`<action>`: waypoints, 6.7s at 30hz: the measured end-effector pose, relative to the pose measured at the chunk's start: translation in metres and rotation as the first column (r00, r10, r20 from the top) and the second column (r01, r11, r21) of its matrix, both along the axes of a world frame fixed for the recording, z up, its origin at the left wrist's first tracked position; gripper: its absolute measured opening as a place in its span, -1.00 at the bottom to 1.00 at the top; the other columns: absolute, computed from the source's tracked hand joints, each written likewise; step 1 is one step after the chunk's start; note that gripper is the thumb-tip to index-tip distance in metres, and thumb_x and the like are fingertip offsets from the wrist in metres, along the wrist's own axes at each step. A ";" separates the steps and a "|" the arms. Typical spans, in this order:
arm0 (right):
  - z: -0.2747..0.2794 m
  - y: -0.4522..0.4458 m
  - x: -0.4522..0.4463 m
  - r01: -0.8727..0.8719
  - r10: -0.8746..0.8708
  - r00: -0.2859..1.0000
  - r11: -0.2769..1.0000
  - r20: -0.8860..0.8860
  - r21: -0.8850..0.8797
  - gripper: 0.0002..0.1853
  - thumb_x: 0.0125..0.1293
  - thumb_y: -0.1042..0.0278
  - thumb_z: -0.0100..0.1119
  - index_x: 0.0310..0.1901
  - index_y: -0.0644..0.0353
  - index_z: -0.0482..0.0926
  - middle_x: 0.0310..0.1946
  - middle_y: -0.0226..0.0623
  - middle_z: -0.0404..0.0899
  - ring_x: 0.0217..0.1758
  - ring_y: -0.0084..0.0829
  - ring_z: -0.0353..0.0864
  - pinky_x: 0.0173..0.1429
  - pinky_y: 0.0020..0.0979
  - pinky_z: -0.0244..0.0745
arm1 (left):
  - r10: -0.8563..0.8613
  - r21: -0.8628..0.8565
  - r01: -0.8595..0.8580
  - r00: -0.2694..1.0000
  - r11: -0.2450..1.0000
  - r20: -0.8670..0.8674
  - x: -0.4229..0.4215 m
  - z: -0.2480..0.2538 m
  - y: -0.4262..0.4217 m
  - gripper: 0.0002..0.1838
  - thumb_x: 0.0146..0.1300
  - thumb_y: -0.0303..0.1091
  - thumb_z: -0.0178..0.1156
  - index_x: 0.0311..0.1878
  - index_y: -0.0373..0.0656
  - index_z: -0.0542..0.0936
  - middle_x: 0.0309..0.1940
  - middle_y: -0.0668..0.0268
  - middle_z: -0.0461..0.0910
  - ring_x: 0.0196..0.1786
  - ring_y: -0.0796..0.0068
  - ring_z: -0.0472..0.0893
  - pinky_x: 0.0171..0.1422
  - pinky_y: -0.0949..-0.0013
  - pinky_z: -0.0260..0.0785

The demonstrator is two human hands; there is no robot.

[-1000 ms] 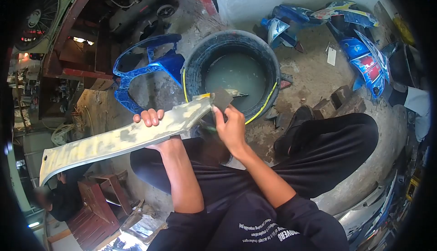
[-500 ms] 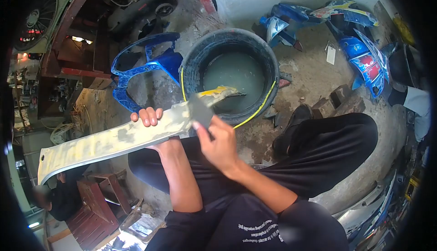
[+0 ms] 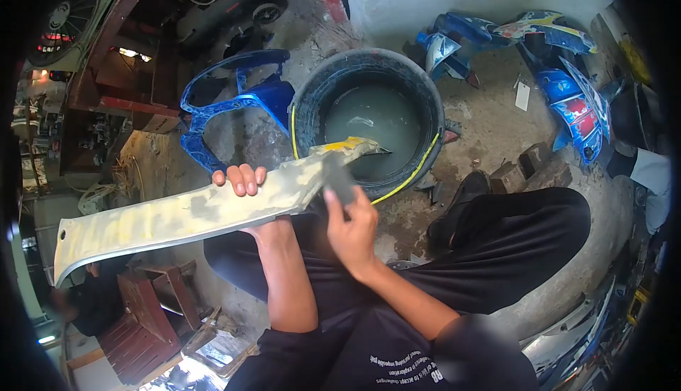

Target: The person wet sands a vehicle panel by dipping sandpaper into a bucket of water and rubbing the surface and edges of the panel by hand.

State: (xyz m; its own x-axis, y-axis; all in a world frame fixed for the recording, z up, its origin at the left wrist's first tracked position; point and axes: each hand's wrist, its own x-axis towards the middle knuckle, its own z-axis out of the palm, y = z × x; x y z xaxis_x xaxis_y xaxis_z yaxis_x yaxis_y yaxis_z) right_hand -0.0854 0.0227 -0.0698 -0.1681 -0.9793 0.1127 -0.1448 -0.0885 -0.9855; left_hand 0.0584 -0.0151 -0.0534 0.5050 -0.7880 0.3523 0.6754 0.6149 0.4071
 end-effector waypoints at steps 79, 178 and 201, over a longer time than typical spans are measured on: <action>0.035 -0.012 -0.029 -0.518 0.529 0.848 0.826 -0.011 -0.223 -0.68 0.41 0.49 0.24 0.17 0.11 0.72 0.19 -0.26 0.72 0.38 -0.28 0.62 0.52 -0.14 0.27 | -0.082 -0.065 0.089 0.992 0.994 0.097 0.008 -0.007 0.003 -0.67 0.56 0.01 0.07 0.06 -0.07 0.49 -0.42 0.34 0.42 -0.32 0.44 0.47 -0.01 0.23 0.44; 0.065 -0.021 -0.010 -0.752 0.707 0.649 0.542 -0.280 -0.375 -0.36 0.13 0.54 0.20 0.33 0.04 0.62 0.35 -0.27 0.60 0.48 -0.24 0.51 0.56 -0.02 0.33 | -0.427 -0.286 0.504 0.856 0.815 0.293 0.029 -0.035 -0.040 -0.84 0.51 -0.27 0.21 -0.11 -0.15 0.50 -0.06 0.21 0.47 0.21 0.11 0.54 0.57 -0.11 0.28; 0.118 -0.040 0.030 -0.734 0.723 0.636 0.460 -0.270 -0.499 -0.29 0.13 0.56 0.26 0.40 0.10 0.52 0.42 -0.23 0.52 0.52 -0.19 0.45 0.53 -0.03 0.37 | -0.598 -0.281 0.620 0.784 0.733 0.170 0.018 -0.024 -0.044 -0.77 0.52 -0.20 0.18 -0.17 -0.14 0.46 -0.08 0.22 0.40 0.09 0.27 0.53 0.20 -0.07 0.46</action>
State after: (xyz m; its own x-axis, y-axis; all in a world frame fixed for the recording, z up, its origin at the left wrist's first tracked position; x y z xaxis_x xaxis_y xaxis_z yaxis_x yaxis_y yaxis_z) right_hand -0.0556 -0.0170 0.0480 0.5856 -0.5134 0.6273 0.2062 -0.6541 -0.7278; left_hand 0.0764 -0.0594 -0.0773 -0.0777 -0.7645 0.6400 0.9278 0.1795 0.3270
